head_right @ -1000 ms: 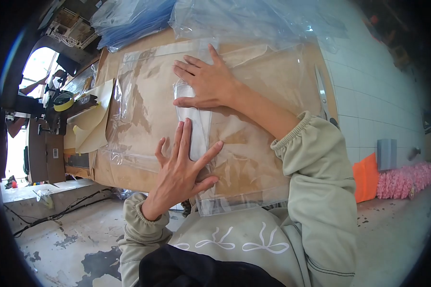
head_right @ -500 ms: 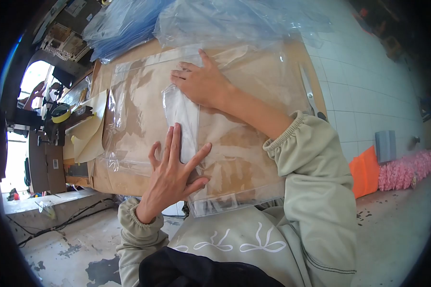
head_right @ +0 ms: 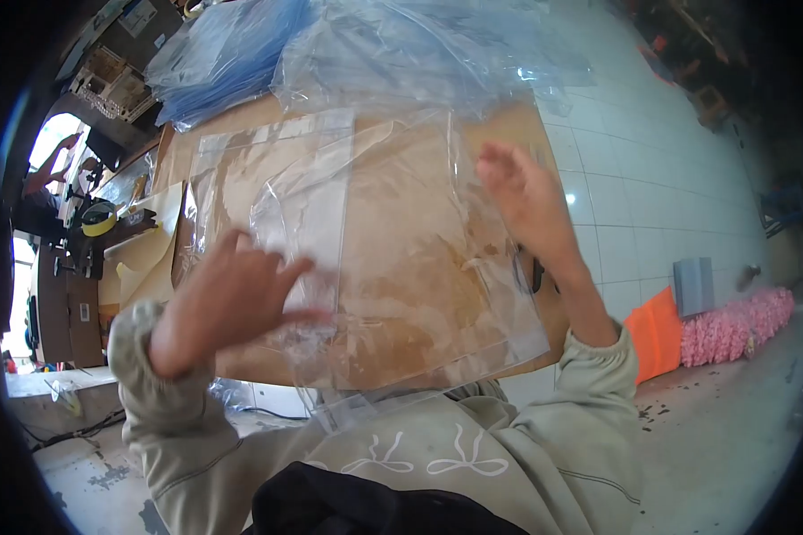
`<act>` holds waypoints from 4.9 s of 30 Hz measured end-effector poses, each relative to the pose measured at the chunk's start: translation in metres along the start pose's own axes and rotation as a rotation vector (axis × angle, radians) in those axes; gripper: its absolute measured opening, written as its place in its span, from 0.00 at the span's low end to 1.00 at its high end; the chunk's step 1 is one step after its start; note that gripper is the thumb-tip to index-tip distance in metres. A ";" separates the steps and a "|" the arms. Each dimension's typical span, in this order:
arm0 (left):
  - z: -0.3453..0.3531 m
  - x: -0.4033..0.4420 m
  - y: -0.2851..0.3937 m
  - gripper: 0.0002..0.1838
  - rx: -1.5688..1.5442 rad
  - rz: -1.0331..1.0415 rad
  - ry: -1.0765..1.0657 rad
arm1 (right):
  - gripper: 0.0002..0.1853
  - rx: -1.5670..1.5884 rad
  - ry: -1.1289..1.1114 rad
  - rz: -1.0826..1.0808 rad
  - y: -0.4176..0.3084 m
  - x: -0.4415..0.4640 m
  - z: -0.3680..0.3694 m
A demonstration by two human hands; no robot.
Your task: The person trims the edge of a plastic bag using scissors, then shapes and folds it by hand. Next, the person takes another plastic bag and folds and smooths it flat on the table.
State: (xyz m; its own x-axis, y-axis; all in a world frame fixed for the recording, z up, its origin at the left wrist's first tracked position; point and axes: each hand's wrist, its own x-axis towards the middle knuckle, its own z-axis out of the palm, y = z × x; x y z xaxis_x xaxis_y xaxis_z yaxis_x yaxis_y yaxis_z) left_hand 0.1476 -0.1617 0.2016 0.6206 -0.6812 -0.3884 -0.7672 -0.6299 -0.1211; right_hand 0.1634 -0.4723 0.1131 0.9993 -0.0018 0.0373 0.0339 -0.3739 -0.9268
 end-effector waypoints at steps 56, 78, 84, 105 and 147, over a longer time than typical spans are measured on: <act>0.062 0.228 -0.007 0.06 -0.331 -0.110 1.053 | 0.39 -0.880 -0.229 -0.197 -0.002 -0.109 0.055; 0.091 0.058 -0.105 0.28 -0.568 -0.168 0.486 | 0.39 -0.503 0.085 -0.001 -0.019 -0.089 0.043; 0.042 0.025 -0.122 0.22 -0.686 -0.111 0.236 | 0.30 -0.320 -0.118 0.104 -0.027 -0.054 0.016; 0.149 -0.045 0.126 0.27 -1.887 -0.540 1.208 | 0.42 -0.573 -0.829 -1.005 -0.156 0.074 0.262; 0.188 -0.119 -0.023 0.13 -0.827 -1.278 1.175 | 0.36 -0.520 -0.475 -0.997 -0.023 0.088 0.231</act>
State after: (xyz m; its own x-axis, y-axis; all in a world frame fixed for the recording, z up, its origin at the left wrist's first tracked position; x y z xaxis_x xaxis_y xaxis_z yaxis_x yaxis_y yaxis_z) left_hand 0.0606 0.0042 0.0788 0.7208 0.6105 0.3281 0.2012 -0.6374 0.7438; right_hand 0.2544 -0.2498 0.0516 0.4489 0.7963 0.4055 0.8875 -0.3448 -0.3056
